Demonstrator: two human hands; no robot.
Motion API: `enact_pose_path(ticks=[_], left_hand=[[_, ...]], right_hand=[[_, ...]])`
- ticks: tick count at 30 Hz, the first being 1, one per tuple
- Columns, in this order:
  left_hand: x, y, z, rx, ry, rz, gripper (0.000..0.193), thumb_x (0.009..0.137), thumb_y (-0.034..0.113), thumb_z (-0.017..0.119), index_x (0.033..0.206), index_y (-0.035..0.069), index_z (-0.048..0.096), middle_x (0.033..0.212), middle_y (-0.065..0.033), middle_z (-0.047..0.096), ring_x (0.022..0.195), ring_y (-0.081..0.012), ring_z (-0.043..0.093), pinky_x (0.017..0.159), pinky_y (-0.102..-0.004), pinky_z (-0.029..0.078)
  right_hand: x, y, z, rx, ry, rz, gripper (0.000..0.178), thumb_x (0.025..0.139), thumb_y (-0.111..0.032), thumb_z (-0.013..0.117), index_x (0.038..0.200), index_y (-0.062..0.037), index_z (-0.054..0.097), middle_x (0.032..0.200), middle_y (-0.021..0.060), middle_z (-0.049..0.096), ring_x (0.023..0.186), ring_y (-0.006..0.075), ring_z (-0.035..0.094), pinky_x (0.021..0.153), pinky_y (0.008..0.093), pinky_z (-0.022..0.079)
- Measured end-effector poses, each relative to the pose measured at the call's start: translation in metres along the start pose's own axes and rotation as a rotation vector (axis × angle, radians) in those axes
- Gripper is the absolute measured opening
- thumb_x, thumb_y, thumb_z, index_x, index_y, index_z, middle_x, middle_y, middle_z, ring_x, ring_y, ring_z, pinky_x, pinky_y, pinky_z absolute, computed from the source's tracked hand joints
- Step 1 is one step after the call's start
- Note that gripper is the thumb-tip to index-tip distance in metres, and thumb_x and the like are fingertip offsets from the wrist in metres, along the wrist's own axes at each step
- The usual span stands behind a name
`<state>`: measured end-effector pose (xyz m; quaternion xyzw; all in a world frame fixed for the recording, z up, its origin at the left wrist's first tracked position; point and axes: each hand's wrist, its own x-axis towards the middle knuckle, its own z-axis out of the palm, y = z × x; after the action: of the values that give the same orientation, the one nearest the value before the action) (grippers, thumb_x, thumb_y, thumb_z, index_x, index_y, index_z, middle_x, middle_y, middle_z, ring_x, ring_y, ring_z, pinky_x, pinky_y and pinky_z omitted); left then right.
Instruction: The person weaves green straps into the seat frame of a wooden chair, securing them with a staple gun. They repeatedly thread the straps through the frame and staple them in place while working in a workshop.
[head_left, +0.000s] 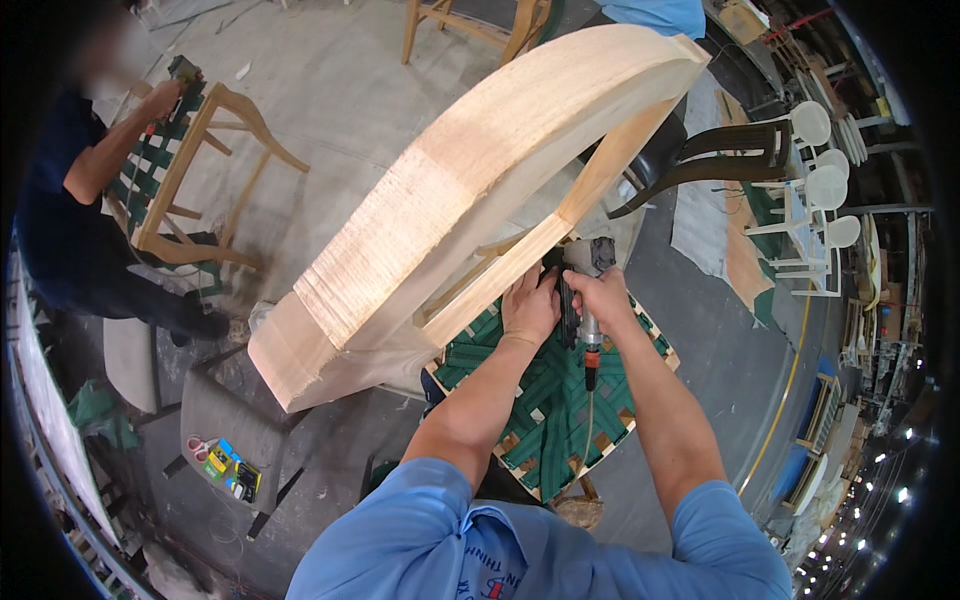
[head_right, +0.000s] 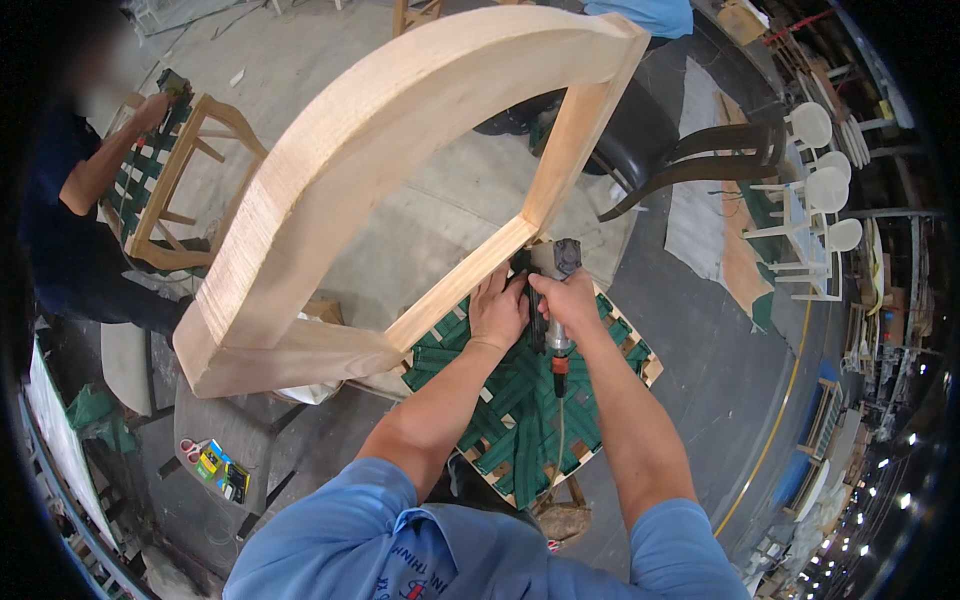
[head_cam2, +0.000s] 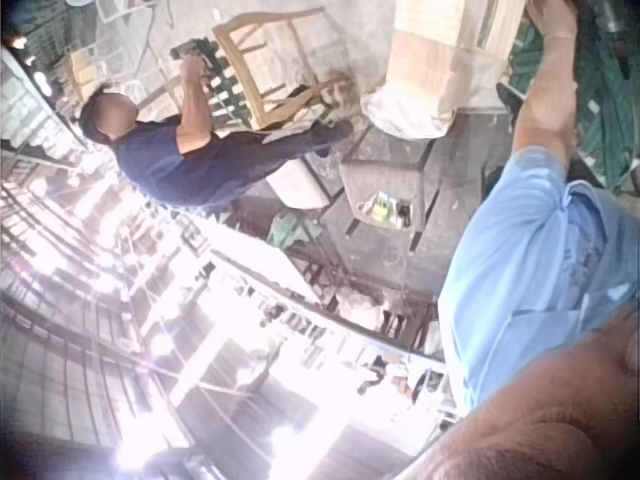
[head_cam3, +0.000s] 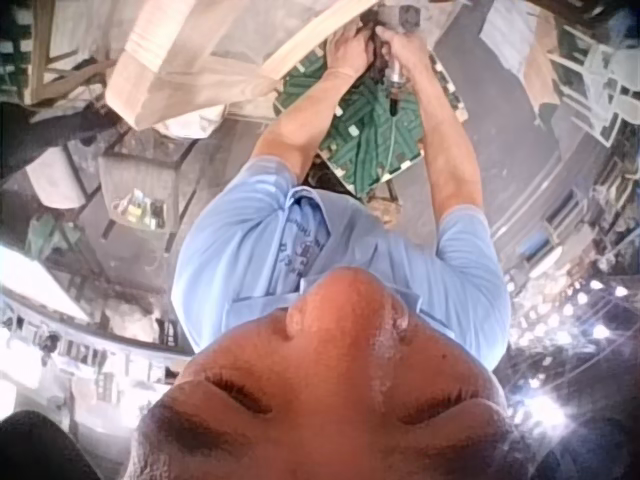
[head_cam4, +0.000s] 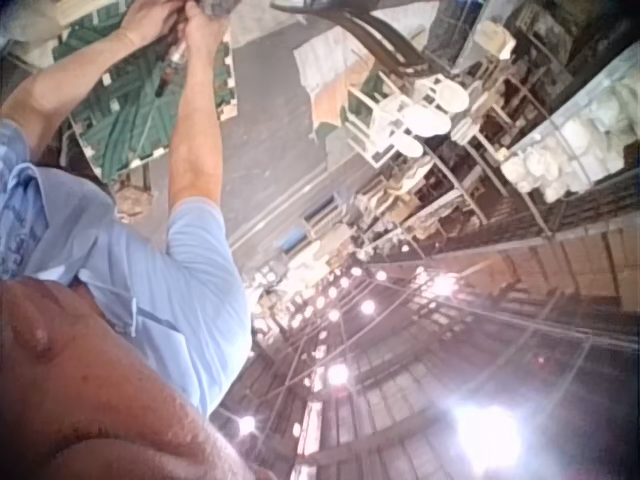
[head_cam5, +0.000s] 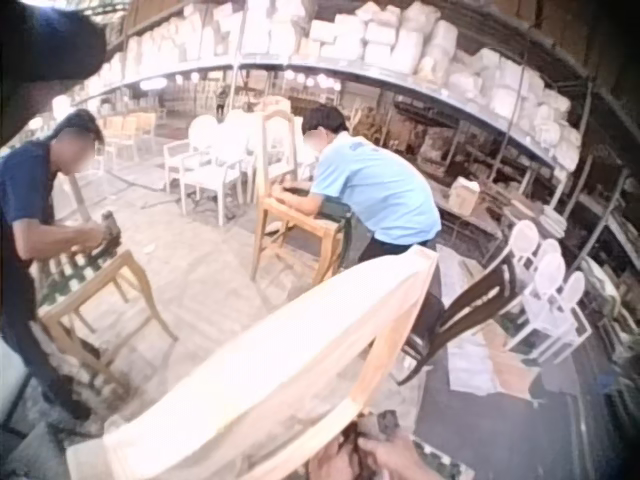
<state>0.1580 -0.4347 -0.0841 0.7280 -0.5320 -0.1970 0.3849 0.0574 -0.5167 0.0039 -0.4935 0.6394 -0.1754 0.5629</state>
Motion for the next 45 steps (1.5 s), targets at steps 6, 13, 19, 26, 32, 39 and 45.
enact_pose_path(ticks=[6, 13, 19, 26, 32, 39, 45], left_hand=[[0.001, 0.001, 0.0, 0.0, -0.002, 0.009, 0.045, 0.084, 0.016, 0.071, 0.128, 0.012, 0.074, 0.154, -0.0134, 0.051, 0.143, -0.0364, 0.046, 0.122, -0.0518, 0.033], [0.006, 0.008, 0.003, -0.018, -0.062, 0.005, 0.046, 0.085, 0.017, 0.071, 0.13, 0.011, 0.072, 0.157, -0.0133, 0.048, 0.147, -0.0358, 0.042, 0.123, -0.0535, 0.029], [0.008, 0.002, 0.0, 0.25, -0.08, 0.033, 0.062, 0.09, 0.023, 0.064, 0.15, 0.014, 0.054, 0.158, -0.0156, 0.045, 0.148, -0.039, 0.038, 0.123, -0.0551, 0.025], [0.006, 0.026, 0.023, 0.649, -0.188, 0.067, 0.072, 0.093, 0.027, 0.056, 0.162, 0.016, 0.039, 0.167, -0.0128, 0.037, 0.152, -0.0369, 0.035, 0.122, -0.0617, 0.026], [-0.001, 0.028, 0.024, 0.861, -0.116, 0.176, 0.066, 0.094, 0.028, 0.057, 0.158, 0.018, 0.043, 0.165, -0.0121, 0.041, 0.149, -0.0386, 0.039, 0.116, -0.0619, 0.035], [-0.016, 0.024, 0.023, 0.493, -0.32, 0.418, 0.055, 0.103, 0.02, 0.048, 0.156, 0.004, 0.047, 0.161, -0.0274, 0.042, 0.148, -0.0457, 0.039, 0.124, -0.0489, 0.031], [-0.207, 0.044, -0.05, -0.049, -0.38, -0.178, 0.027, 0.109, 0.014, 0.049, 0.121, -0.001, 0.068, 0.099, -0.0118, 0.074, 0.084, -0.0199, 0.072, 0.075, -0.0331, 0.059]], right_hand=[[-0.002, -0.003, -0.003, -0.029, 0.064, 0.028, 0.019, 0.088, -0.012, 0.079, 0.085, 0.002, 0.066, 0.067, 0.0053, 0.064, 0.047, 0.0146, 0.058, 0.041, 0.0314, 0.043], [-0.001, 0.0, -0.016, -0.035, 0.089, 0.026, 0.02, 0.088, -0.015, 0.08, 0.09, 0.001, 0.068, 0.069, 0.0048, 0.064, 0.048, 0.0149, 0.057, 0.041, 0.0313, 0.043], [-0.049, 0.013, -0.061, 0.222, 0.084, 0.049, 0.028, 0.091, -0.017, 0.081, 0.106, 0.0017, 0.067, 0.082, 0.0066, 0.066, 0.057, 0.0168, 0.061, 0.048, 0.0339, 0.047], [-0.231, 0.141, -0.165, 0.457, 0.411, 0.142, 0.031, 0.092, -0.016, 0.079, 0.117, 0.0004, 0.068, 0.088, 0.005, 0.066, 0.065, 0.0168, 0.062, 0.055, 0.0352, 0.05], [-0.384, 0.332, -0.189, 0.685, 0.812, 0.535, 0.013, 0.088, -0.007, 0.077, 0.098, -0.0002, 0.07, 0.079, 0.0055, 0.065, 0.065, 0.0196, 0.062, 0.058, 0.0367, 0.051], [-0.502, 0.567, -0.145, 0.81, 1.108, 0.857, 0.02, 0.08, -0.001, 0.082, 0.096, 0.0006, 0.072, 0.084, 0.0072, 0.07, 0.068, 0.0202, 0.066, 0.061, 0.0375, 0.051], [-0.482, 0.66, -0.129, 1.046, 1.141, 0.485, 0.024, 0.076, 0.004, 0.081, 0.098, 0.0029, 0.072, 0.084, 0.0105, 0.073, 0.072, 0.0246, 0.07, 0.066, 0.0392, 0.058]])
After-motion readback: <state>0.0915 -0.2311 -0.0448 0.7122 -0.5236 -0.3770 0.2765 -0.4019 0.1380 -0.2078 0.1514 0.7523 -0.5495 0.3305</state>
